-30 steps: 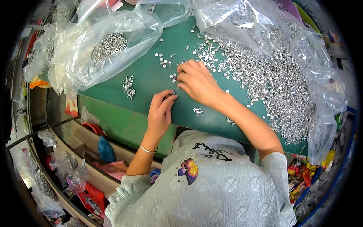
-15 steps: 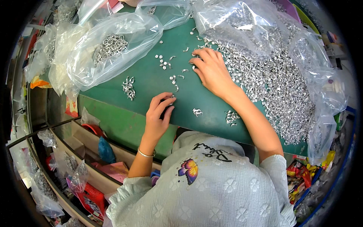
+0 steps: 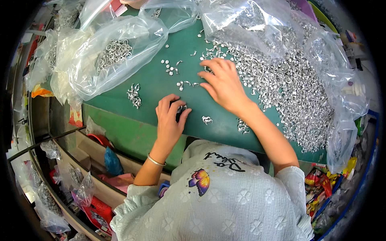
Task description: The person sorts small metal components by hand, picking them from a large pile on a green table and moving them to different areas of the workspace.
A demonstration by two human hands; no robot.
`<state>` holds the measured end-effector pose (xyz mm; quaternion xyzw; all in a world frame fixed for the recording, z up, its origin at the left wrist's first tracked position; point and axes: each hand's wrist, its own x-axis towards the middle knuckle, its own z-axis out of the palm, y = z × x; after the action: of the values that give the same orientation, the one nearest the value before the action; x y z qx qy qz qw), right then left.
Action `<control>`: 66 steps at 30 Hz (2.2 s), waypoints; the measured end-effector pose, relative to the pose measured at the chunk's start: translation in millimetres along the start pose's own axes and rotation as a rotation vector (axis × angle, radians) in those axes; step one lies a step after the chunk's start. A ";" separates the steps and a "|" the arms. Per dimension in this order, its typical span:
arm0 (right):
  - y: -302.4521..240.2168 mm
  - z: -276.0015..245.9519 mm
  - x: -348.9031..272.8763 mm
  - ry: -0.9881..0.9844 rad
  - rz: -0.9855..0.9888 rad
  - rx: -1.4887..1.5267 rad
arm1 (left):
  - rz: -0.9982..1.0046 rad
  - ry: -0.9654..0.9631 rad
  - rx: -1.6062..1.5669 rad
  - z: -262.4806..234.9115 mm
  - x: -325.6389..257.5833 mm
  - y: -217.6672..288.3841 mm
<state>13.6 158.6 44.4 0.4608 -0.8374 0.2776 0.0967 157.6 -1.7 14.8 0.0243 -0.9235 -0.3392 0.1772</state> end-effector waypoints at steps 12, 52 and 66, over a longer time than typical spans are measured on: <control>-15.3 20.3 8.2 -0.042 0.111 0.195 | -0.122 -0.017 0.036 3.1 -7.0 15.2; -2.8 28.3 14.6 -0.186 -0.118 0.143 | 0.043 -0.046 -0.123 6.7 -15.6 7.6; -3.0 9.4 0.5 -0.353 -0.107 0.142 | 0.013 -0.013 -0.153 6.4 -20.9 1.7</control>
<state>16.7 151.9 38.0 0.5518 -0.7940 0.2452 -0.0698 175.1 7.0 4.9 0.0023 -0.8961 -0.4079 0.1750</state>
